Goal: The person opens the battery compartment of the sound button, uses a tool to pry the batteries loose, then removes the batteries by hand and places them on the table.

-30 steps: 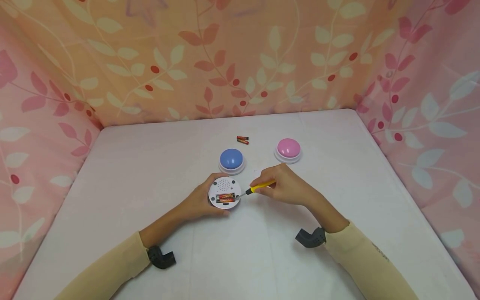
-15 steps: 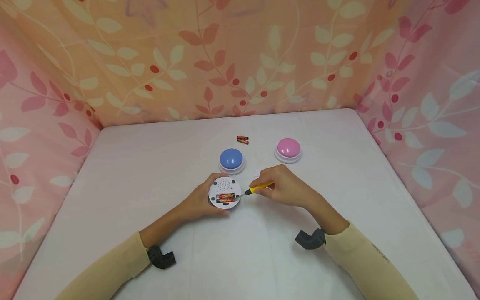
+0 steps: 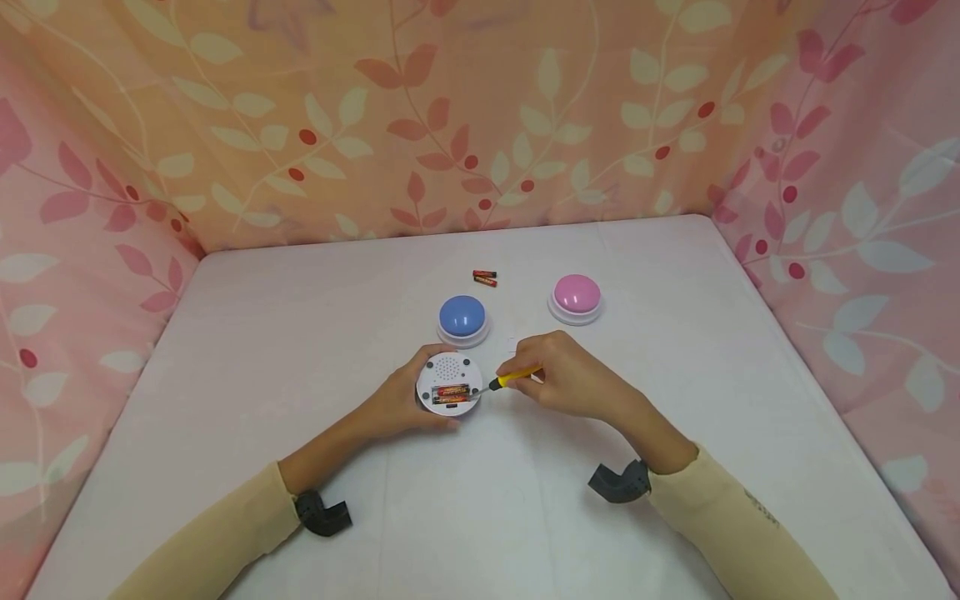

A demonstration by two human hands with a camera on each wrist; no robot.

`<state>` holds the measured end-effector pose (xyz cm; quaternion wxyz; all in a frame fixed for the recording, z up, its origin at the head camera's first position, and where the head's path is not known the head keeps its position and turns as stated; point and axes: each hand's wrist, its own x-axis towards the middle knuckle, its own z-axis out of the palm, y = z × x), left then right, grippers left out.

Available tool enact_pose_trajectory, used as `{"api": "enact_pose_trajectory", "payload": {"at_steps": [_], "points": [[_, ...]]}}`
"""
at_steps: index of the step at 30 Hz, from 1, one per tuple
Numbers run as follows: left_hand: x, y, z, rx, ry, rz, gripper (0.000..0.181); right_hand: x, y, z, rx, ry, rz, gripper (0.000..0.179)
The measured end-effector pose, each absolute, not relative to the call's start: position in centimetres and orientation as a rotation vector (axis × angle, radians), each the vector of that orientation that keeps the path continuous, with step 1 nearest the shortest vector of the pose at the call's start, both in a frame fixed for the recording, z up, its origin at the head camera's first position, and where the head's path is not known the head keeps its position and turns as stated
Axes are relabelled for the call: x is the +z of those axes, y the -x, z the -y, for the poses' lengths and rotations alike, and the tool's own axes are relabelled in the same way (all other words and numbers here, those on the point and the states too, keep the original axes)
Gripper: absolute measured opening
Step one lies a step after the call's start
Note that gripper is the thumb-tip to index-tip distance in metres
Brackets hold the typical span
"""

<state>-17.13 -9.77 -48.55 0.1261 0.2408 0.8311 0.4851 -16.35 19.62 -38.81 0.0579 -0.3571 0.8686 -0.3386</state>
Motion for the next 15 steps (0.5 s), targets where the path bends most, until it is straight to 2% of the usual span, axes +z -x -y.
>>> {"api": "enact_pose_trajectory", "payload": {"at_steps": [15], "points": [[-48.62, 17.21, 9.68, 1.408, -0.700, -2.423, 0.106, -38.50, 16.21, -19.50, -1.002, 1.088, -2.653, 0.024]]}}
